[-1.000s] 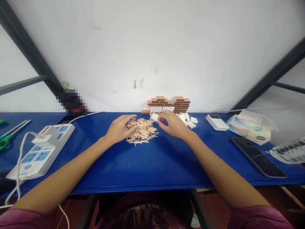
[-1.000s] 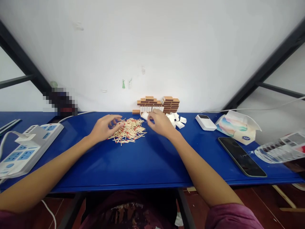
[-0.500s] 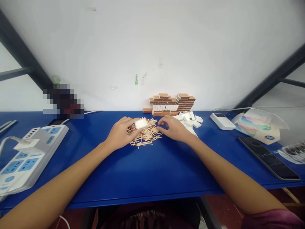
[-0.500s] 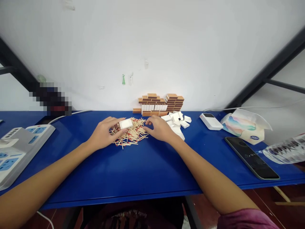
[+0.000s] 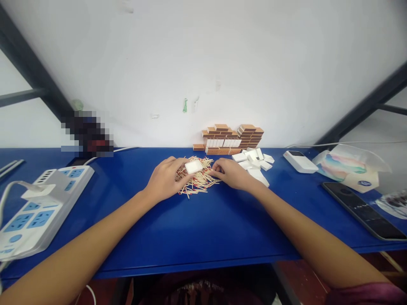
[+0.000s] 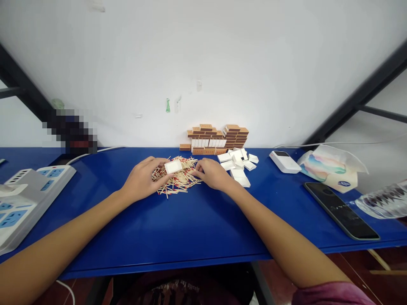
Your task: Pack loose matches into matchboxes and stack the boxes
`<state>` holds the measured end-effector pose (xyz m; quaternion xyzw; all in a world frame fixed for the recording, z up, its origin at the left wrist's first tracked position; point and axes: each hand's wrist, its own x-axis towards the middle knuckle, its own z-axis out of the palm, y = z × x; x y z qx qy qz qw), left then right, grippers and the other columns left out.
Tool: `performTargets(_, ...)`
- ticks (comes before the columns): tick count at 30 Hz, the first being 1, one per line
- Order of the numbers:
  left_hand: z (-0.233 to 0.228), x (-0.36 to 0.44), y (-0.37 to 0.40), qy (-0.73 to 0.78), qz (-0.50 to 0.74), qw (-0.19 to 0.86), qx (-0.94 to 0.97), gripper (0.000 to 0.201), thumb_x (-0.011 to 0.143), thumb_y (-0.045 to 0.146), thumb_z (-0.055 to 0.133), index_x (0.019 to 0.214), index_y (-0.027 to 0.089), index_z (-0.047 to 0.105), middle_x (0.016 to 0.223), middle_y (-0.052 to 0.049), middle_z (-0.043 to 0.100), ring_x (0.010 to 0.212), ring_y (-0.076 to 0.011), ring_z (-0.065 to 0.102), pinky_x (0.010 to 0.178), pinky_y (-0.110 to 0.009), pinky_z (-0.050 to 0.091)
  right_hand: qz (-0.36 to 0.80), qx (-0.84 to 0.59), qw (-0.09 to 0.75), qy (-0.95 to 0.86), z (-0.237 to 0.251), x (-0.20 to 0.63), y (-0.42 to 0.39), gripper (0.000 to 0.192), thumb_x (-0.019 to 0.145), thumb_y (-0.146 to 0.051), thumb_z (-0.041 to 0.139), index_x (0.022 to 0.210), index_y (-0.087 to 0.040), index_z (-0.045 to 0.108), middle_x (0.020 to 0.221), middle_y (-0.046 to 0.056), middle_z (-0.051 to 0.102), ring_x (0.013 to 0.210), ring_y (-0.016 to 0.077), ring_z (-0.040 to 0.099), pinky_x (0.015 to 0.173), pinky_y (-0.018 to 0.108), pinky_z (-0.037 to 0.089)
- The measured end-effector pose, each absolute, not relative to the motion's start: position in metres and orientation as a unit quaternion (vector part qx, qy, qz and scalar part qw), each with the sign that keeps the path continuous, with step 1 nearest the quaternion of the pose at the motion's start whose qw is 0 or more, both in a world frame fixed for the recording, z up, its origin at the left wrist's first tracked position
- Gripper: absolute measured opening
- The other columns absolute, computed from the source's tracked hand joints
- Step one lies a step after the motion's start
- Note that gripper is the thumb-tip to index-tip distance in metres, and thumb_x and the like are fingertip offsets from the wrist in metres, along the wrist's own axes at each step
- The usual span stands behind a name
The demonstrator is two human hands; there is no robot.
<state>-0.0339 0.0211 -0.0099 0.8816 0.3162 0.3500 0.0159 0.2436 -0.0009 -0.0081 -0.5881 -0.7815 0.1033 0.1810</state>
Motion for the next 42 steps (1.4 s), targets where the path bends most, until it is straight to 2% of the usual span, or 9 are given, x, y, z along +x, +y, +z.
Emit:
performTargets(7,-0.010,-0.032,0.018,0.308,0.343,0.023,0.887,0.035,0.097,0.044,0.069,0.125,0.022,0.068,0.112,-0.009,0.077,0.099,-0.0261,0.069,0.087,-0.043,0.057,0.045,-0.581,0.146,-0.800,-0.007,0.264,-0.002,0.024,0.102,-0.038,0.062,0.085,-0.021,0.061,0.091,0.008,0.071,0.081,0.0235,0.062,0.070,0.034,0.041)
performTargets(13,-0.013,-0.033,0.021,0.296,0.351,0.041,0.887,0.036,0.096,0.042,0.072,0.125,0.021,0.069,0.111,-0.009,0.078,0.099,-0.0259,0.068,0.086,-0.043,0.058,0.066,-0.590,0.130,-0.794,0.001,0.279,0.001,0.019,0.101,-0.034,0.061,0.088,-0.020,0.062,0.093,0.009,0.071,0.082,0.0240,0.063,0.073,0.035,0.042)
performTargets(20,-0.009,-0.024,0.014,0.296,0.361,0.077,0.881,0.032,0.094,0.042,0.076,0.120,0.024,0.073,0.109,-0.005,0.080,0.095,-0.0248,0.066,0.084,-0.042,0.057,0.090,-0.539,0.198,-0.814,0.027,0.264,-0.019,0.030,0.105,-0.046,0.054,0.090,-0.021,0.061,0.094,0.008,0.069,0.083,0.0225,0.061,0.072,0.034,0.042)
performTargets(24,-0.009,-0.018,0.007,0.306,0.368,0.105,0.872,0.034,0.090,0.043,0.081,0.118,0.024,0.075,0.104,-0.005,0.080,0.097,-0.0255,0.067,0.085,-0.043,0.057,0.090,-0.504,0.213,-0.832,0.031,0.247,-0.030,0.026,0.106,-0.044,0.054,0.093,-0.022,0.059,0.094,0.006,0.065,0.084,0.0217,0.059,0.074,0.034,0.042)
performTargets(32,-0.007,-0.012,-0.006,0.306,0.367,0.149,0.866,0.038,0.092,0.045,0.078,0.123,0.023,0.076,0.107,-0.007,0.079,0.101,-0.0256,0.069,0.089,-0.043,0.057,0.082,-0.458,0.217,-0.858,0.026,0.228,-0.040,0.017,0.106,-0.032,0.055,0.093,-0.022,0.055,0.097,0.006,0.062,0.088,0.0210,0.057,0.075,0.033,0.043)
performTargets(38,-0.005,-0.012,-0.009,0.308,0.365,0.164,0.863,0.037,0.091,0.045,0.079,0.121,0.024,0.077,0.104,-0.007,0.078,0.098,-0.0253,0.071,0.086,-0.041,0.057,0.101,-0.428,0.239,-0.866,0.028,0.228,-0.040,0.007,0.104,-0.028,0.062,0.101,-0.022,0.062,0.101,0.006,0.063,0.092,0.0203,0.059,0.080,0.032,0.045)
performTargets(42,-0.007,-0.014,-0.006,0.304,0.382,0.162,0.858,0.037,0.089,0.042,0.081,0.122,0.025,0.077,0.101,-0.006,0.078,0.095,-0.0242,0.070,0.085,-0.040,0.057,0.101,-0.440,0.275,-0.849,0.027,0.236,-0.035,0.011,0.103,-0.033,0.064,0.106,-0.023,0.065,0.100,0.005,0.065,0.084,0.0180,0.060,0.075,0.031,0.045)
